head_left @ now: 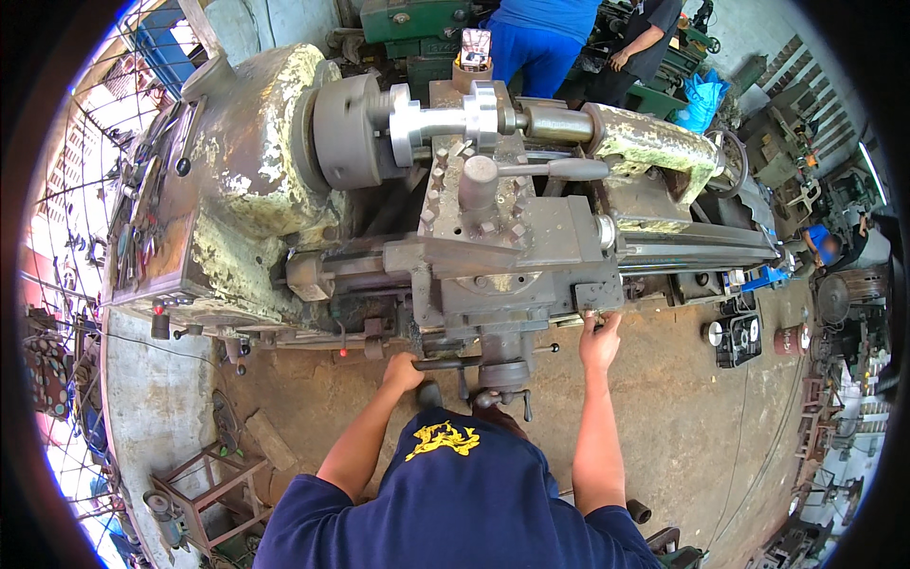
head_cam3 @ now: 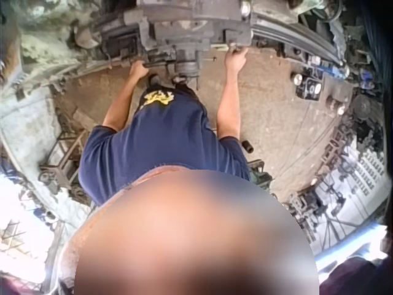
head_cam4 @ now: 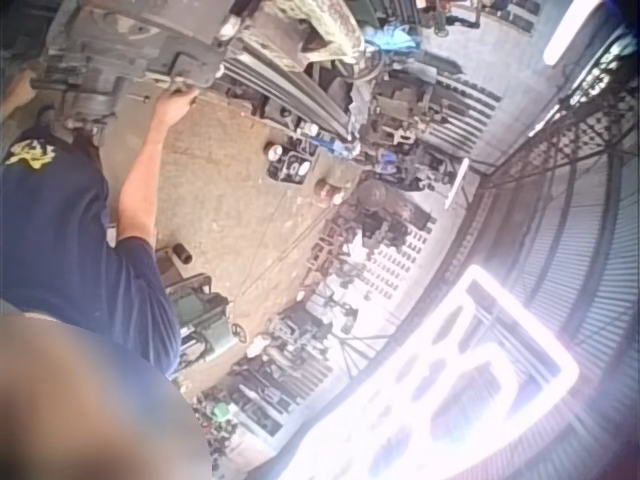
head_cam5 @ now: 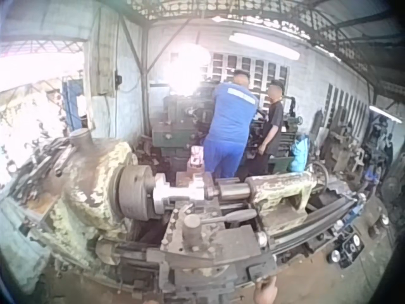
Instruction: The person operates a metal lathe in a workshop, using both hands to turn control knobs and levers while a cylindrical metal workpiece rotates in the chuck. The person adjusts the tool carriage and cross-slide to machine the workpiece surface.
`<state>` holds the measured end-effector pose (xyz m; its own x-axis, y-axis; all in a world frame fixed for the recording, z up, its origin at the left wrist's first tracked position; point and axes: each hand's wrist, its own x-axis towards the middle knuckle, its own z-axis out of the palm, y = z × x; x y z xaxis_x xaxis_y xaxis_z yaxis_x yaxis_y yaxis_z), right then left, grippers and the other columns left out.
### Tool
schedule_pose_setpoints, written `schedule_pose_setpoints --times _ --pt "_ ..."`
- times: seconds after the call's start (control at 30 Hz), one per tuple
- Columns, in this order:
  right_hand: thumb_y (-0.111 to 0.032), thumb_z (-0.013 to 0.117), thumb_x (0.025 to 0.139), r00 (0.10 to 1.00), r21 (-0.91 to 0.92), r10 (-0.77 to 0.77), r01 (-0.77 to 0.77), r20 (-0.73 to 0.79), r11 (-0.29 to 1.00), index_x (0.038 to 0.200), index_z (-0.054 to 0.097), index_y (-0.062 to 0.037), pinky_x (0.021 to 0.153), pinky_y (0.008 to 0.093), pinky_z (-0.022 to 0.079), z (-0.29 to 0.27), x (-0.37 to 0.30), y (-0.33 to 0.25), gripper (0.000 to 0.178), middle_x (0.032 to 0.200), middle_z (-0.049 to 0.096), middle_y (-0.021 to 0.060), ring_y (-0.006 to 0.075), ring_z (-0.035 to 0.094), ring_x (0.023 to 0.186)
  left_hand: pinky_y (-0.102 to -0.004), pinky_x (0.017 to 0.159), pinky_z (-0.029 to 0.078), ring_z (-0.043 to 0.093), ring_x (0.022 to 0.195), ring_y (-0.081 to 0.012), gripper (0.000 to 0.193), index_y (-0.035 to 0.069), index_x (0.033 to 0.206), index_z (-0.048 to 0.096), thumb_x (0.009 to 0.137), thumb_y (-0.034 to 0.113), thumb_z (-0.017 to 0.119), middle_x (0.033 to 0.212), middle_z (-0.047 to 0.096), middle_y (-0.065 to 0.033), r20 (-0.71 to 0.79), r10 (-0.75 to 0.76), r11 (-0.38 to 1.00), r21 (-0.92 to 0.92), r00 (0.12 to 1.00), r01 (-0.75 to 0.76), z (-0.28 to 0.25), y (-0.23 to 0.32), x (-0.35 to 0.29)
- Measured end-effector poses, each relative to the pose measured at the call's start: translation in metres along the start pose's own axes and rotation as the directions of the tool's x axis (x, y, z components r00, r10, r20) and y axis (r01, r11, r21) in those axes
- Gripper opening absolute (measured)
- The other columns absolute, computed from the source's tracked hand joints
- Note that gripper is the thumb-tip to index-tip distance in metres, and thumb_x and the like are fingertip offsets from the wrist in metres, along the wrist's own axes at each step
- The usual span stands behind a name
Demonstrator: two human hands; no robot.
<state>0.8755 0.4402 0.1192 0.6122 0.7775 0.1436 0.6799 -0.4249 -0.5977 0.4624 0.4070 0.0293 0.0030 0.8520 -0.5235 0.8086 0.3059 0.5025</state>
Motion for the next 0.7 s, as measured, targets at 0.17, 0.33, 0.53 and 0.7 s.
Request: schedule_pose_setpoints --times 0.17,0.33,0.53,0.7 --pt "-0.033 0.069 0.092 0.997 -0.034 -0.041 0.039 -0.059 0.999 0.107 0.049 -0.0094 0.061 0.0535 0.046 0.001 -0.001 0.0 0.035 0.068 0.062 0.0203 0.0461 0.063 0.069 -0.0461 0.09 0.053 0.065 0.101 -0.0416 0.03 0.004 0.097 0.075 0.071 0.016 0.067 0.1 0.069 -0.0252 -0.01 -0.038 0.999 -0.025 0.999 0.037 -0.002 0.003 -0.004" --pt "-0.031 0.07 0.091 1.0 0.031 -0.014 0.015 -0.028 0.999 0.107 0.05 -0.0096 0.061 0.0525 0.046 -0.006 -0.003 -0.007 0.033 0.066 0.061 0.0189 0.0441 0.063 0.067 -0.0468 0.085 0.053 0.065 0.097 -0.0428 0.026 0.004 0.093 0.074 0.072 0.018 0.068 0.095 0.068 -0.0258 -0.047 -0.012 1.0 -0.007 0.999 0.012 -0.003 0.006 -0.007" --pt "-0.032 0.069 0.091 1.0 0.016 -0.003 0.003 -0.002 1.0 0.109 0.05 -0.0099 0.063 0.0529 0.048 -0.009 -0.003 -0.012 0.034 0.069 0.063 0.0191 0.0449 0.064 0.07 -0.0469 0.086 0.053 0.065 0.098 -0.0434 0.027 0.003 0.093 0.074 0.072 0.018 0.067 0.094 0.067 -0.0276 -0.04 -0.004 1.0 -0.01 0.999 0.004 -0.003 0.006 -0.006" --pt "-0.032 0.069 0.091 1.0 0.026 -0.017 0.018 -0.011 1.0 0.109 0.05 -0.0099 0.064 0.0528 0.048 -0.01 -0.004 -0.013 0.034 0.068 0.063 0.0178 0.044 0.064 0.07 -0.0462 0.089 0.052 0.065 0.101 -0.0428 0.03 0.004 0.097 0.074 0.072 0.018 0.068 0.099 0.068 -0.0272 -0.038 -0.051 0.998 -0.026 0.998 0.05 0.0 0.006 -0.006"
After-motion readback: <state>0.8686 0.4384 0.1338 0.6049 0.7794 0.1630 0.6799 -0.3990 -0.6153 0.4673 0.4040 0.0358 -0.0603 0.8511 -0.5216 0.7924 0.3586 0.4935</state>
